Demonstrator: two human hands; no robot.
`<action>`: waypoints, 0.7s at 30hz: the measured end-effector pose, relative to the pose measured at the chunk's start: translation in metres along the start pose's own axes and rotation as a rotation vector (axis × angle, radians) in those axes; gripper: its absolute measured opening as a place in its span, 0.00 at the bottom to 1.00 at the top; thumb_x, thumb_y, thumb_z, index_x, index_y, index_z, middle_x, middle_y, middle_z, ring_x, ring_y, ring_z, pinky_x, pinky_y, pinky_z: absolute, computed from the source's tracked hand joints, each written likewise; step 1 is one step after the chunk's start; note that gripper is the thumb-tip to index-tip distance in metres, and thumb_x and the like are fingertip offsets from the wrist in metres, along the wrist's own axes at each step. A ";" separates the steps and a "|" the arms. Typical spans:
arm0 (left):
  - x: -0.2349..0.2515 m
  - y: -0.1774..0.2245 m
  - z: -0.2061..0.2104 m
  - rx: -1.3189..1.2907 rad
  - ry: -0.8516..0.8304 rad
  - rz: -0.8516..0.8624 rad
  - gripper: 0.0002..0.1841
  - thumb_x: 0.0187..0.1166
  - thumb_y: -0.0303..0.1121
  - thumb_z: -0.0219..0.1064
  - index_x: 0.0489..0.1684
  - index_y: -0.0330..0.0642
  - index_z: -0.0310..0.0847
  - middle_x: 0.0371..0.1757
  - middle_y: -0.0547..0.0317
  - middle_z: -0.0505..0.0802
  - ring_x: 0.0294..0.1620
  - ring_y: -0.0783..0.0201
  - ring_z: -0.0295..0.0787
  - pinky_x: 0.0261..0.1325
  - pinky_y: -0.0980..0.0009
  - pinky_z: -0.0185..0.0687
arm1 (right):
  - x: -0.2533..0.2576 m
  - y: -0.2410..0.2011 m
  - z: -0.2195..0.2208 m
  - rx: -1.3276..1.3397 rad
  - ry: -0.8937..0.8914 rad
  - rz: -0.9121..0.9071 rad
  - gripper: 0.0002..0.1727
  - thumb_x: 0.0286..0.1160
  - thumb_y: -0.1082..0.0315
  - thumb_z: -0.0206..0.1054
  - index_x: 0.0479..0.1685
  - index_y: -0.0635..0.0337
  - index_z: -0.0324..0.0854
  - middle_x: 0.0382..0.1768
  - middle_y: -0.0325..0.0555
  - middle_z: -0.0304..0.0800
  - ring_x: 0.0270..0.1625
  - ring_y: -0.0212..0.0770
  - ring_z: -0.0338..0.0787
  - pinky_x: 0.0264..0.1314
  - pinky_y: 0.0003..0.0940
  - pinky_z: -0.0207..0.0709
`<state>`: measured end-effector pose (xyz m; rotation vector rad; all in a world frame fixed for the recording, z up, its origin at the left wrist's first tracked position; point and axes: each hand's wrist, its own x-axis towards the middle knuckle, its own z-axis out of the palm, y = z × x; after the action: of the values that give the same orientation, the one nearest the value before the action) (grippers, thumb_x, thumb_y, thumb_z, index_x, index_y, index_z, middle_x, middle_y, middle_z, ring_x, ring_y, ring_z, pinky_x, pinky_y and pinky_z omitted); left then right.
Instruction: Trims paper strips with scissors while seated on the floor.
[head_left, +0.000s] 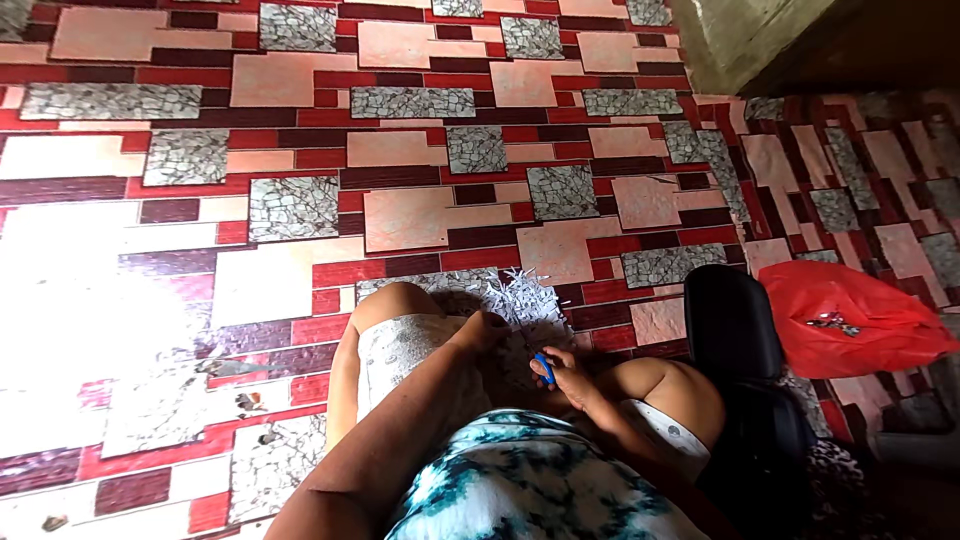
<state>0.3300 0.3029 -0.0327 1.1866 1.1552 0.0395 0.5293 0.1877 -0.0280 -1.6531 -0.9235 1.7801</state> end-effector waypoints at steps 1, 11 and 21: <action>0.000 0.000 0.000 0.005 -0.005 0.002 0.11 0.88 0.34 0.63 0.52 0.32 0.84 0.31 0.61 0.88 0.23 0.76 0.78 0.32 0.78 0.76 | 0.000 0.000 0.000 0.004 0.008 -0.004 0.16 0.80 0.67 0.68 0.60 0.68 0.78 0.33 0.40 0.89 0.29 0.28 0.85 0.29 0.22 0.77; -0.001 0.001 -0.001 0.031 -0.034 0.005 0.11 0.88 0.34 0.63 0.50 0.34 0.84 0.29 0.63 0.87 0.21 0.78 0.76 0.28 0.80 0.74 | 0.001 -0.001 0.001 -0.006 0.025 -0.030 0.14 0.80 0.68 0.68 0.58 0.69 0.79 0.30 0.39 0.89 0.27 0.27 0.85 0.28 0.21 0.77; -0.001 0.002 -0.001 0.018 -0.026 -0.007 0.12 0.89 0.34 0.62 0.51 0.33 0.84 0.29 0.62 0.87 0.20 0.77 0.75 0.27 0.79 0.73 | 0.000 -0.002 0.000 0.033 0.007 0.023 0.13 0.81 0.67 0.67 0.57 0.67 0.79 0.29 0.39 0.88 0.27 0.28 0.85 0.26 0.21 0.77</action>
<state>0.3301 0.3037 -0.0311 1.1961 1.1390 0.0085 0.5290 0.1886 -0.0266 -1.6547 -0.8714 1.7942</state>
